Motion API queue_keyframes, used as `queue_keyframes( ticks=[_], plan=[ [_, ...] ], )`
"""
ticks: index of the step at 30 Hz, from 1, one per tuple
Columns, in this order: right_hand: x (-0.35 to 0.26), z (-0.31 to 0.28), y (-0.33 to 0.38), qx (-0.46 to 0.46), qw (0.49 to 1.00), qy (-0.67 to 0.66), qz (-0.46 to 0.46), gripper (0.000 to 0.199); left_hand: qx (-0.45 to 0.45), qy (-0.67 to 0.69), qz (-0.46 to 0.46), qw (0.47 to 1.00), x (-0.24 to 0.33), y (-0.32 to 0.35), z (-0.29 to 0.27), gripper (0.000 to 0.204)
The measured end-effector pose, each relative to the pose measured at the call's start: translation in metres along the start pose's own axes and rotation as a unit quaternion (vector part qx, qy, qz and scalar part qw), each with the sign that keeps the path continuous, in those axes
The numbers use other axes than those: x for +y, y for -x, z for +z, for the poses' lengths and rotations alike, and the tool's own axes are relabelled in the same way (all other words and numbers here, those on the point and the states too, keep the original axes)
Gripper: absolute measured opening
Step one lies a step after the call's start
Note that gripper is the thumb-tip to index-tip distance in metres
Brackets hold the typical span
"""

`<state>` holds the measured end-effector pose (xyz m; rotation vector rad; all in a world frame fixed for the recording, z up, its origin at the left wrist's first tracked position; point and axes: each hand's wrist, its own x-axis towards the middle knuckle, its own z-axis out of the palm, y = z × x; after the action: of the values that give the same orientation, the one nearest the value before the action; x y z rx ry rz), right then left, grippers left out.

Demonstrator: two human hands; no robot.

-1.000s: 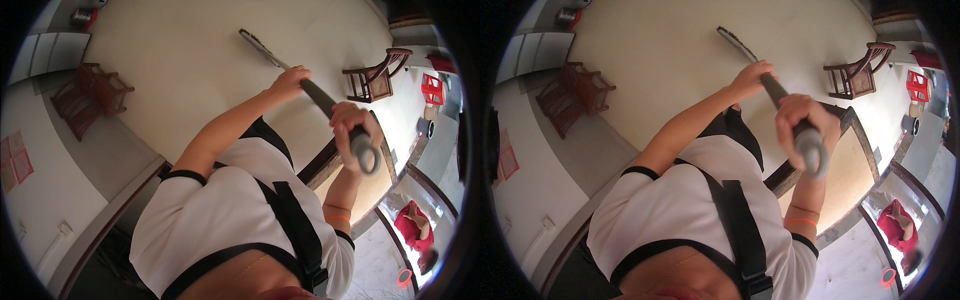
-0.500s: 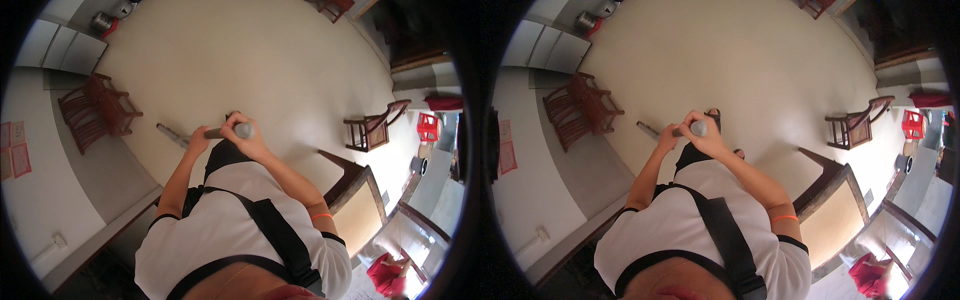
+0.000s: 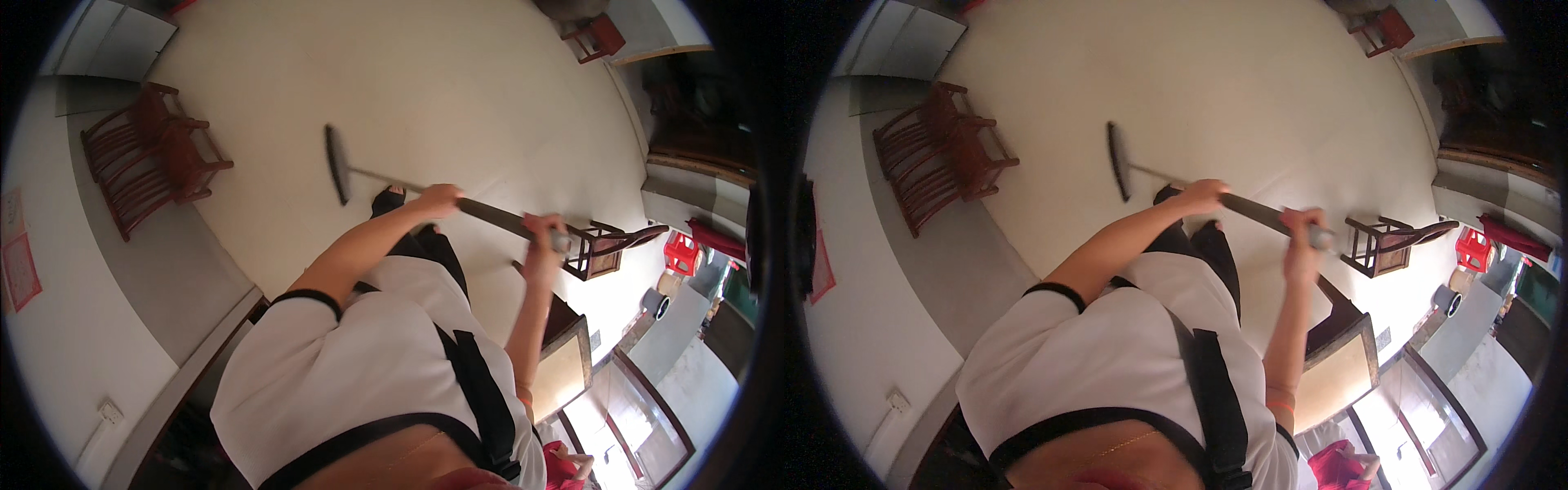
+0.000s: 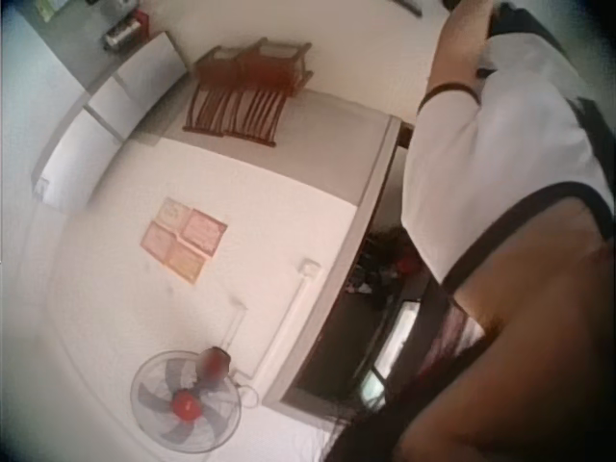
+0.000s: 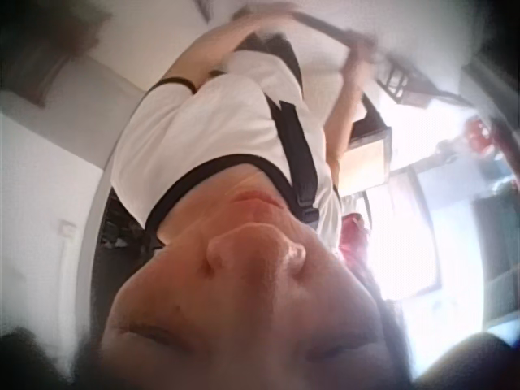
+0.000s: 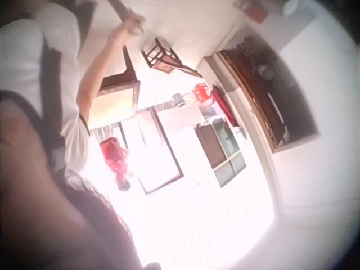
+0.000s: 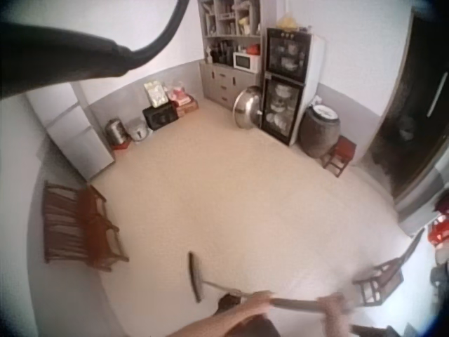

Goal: The person sweeps the floor using a broom, moving a chair aside to reach underneath it.

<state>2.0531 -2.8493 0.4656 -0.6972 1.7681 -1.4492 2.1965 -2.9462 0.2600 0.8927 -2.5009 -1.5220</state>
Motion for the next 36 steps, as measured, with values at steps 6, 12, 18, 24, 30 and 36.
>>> queue_keyframes(
  ticks=[6,12,18,24,30,36],
  plan=[
    [-0.077,-0.031,-0.015,0.105,0.986,-0.04,-0.122,0.011,-0.032,0.054,0.102,0.993,0.098,-0.098,-0.01,0.01],
    [-0.1,-0.029,-0.028,0.052,0.979,0.088,-0.178,0.011,-0.033,0.035,0.147,0.988,0.113,-0.132,-0.036,0.009],
    [-0.121,-0.02,-0.059,-0.114,0.925,-0.012,-0.363,0.018,0.0,0.027,0.104,0.994,0.136,-0.089,-0.109,0.01],
    [-0.112,0.046,-0.118,-0.198,0.945,-0.102,-0.239,0.014,0.08,-0.029,0.016,0.996,0.077,-0.046,-0.189,0.01],
    [-0.053,0.215,-0.183,-0.358,0.923,-0.138,-0.033,0.014,0.187,-0.094,-0.231,0.95,-0.079,0.016,-0.265,0.01],
    [-0.01,0.352,-0.223,-0.347,0.932,-0.104,0.024,0.017,0.107,-0.061,-0.281,0.952,-0.225,0.042,-0.324,0.019]
  ],
)
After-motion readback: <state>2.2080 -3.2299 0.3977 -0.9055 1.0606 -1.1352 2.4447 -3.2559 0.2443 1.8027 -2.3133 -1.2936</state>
